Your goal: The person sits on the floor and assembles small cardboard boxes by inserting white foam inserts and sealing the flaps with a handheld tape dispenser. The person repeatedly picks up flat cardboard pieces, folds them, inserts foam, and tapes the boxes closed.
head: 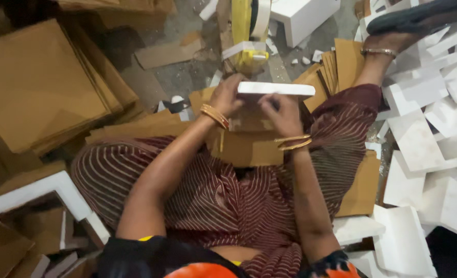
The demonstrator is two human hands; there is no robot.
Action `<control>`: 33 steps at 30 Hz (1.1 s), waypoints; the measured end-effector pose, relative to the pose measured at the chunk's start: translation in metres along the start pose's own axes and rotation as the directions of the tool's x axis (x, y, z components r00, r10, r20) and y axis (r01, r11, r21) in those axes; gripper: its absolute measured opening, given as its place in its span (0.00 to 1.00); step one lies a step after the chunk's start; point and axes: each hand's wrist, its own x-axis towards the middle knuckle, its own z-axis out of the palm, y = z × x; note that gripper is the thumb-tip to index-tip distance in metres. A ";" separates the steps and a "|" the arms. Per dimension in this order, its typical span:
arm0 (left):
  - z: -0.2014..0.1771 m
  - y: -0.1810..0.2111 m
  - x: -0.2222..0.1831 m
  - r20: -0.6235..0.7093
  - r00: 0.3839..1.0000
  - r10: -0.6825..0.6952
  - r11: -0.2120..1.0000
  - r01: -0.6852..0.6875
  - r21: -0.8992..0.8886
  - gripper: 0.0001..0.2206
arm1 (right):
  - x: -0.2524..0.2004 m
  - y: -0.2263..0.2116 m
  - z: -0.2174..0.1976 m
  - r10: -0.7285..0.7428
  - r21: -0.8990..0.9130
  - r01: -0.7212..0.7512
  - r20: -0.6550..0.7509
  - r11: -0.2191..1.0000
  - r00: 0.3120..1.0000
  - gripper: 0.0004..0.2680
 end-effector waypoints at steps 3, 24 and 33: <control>0.002 -0.006 -0.001 0.017 1.000 0.002 1.000 -0.002 -0.017 0.18 | 0.012 -0.023 -0.016 0.012 -0.045 -0.020 -0.177 0.999 0.984 0.08; 0.007 -0.003 -0.019 -0.070 0.996 0.051 0.979 -0.036 0.199 0.18 | 0.127 0.074 0.005 0.301 -0.039 -0.319 0.451 0.947 0.840 0.11; 0.005 -0.003 -0.016 -0.042 0.994 0.101 0.982 -0.093 0.165 0.16 | 0.115 0.054 -0.008 0.423 -0.604 -0.217 0.221 0.767 0.879 0.14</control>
